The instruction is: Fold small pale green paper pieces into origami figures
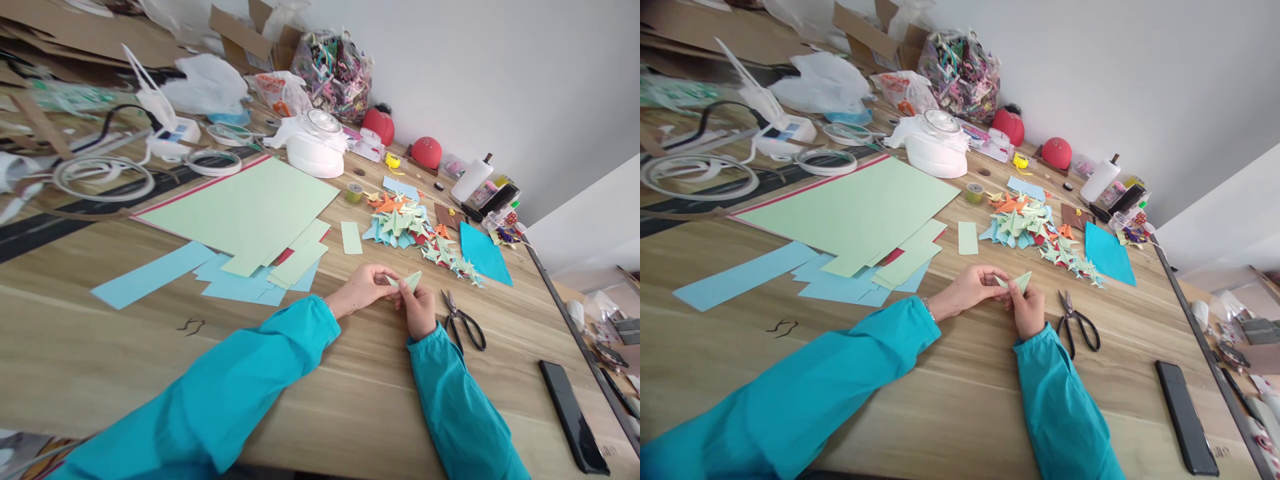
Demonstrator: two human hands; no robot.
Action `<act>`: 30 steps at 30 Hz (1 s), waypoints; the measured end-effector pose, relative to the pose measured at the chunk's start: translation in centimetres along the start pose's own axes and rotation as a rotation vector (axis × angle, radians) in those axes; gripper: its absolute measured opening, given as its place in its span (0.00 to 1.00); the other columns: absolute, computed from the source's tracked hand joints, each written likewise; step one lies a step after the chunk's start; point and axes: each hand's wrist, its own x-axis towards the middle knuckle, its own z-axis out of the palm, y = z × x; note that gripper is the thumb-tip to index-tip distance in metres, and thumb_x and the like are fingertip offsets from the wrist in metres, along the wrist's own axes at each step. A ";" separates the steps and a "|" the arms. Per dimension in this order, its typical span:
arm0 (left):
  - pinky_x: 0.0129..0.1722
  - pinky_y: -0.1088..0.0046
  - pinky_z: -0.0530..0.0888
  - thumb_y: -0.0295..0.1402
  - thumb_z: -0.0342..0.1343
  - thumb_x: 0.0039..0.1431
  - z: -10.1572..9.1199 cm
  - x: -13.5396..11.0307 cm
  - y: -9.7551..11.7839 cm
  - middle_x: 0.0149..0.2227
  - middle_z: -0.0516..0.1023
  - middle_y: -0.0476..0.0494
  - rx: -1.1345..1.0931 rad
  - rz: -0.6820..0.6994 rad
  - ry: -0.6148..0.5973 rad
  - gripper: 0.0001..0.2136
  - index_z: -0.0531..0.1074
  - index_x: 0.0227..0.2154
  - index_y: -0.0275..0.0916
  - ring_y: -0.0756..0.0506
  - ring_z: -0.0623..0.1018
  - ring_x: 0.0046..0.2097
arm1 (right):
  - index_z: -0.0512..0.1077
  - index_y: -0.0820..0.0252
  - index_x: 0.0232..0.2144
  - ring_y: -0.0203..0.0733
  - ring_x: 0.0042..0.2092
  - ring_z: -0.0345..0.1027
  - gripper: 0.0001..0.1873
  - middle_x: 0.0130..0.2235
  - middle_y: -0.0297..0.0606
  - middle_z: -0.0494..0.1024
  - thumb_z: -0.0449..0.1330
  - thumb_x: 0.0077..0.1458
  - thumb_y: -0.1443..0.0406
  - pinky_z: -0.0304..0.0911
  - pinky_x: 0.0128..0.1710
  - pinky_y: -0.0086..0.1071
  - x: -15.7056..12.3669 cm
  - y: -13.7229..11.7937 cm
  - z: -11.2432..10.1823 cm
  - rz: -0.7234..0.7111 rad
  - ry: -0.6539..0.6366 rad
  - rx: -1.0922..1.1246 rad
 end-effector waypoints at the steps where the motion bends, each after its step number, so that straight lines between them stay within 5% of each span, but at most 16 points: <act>1: 0.30 0.74 0.73 0.29 0.63 0.42 0.0 0.0 0.0 0.22 0.76 0.48 0.000 -0.002 0.004 0.13 0.74 0.34 0.33 0.49 0.77 0.27 | 0.69 0.63 0.21 0.31 0.18 0.59 0.19 0.17 0.32 0.70 0.59 0.50 0.53 0.56 0.18 0.26 0.0 0.1 0.0 0.003 -0.003 0.018; 19: 0.28 0.75 0.73 0.28 0.64 0.41 0.1 -0.2 0.3 0.20 0.75 0.50 -0.019 0.005 0.009 0.12 0.74 0.32 0.33 0.50 0.76 0.26 | 0.68 0.62 0.20 0.31 0.18 0.59 0.19 0.16 0.31 0.69 0.59 0.49 0.52 0.55 0.18 0.26 -0.1 -0.3 -0.1 -0.007 -0.042 -0.009; 30: 0.32 0.73 0.73 0.26 0.64 0.41 0.4 -0.4 0.4 0.21 0.77 0.48 -0.167 -0.019 -0.033 0.13 0.73 0.34 0.32 0.49 0.77 0.27 | 0.68 0.63 0.18 0.28 0.15 0.57 0.19 0.17 0.31 0.69 0.64 0.44 0.52 0.50 0.14 0.24 0.2 -0.3 -0.3 0.142 -0.100 0.278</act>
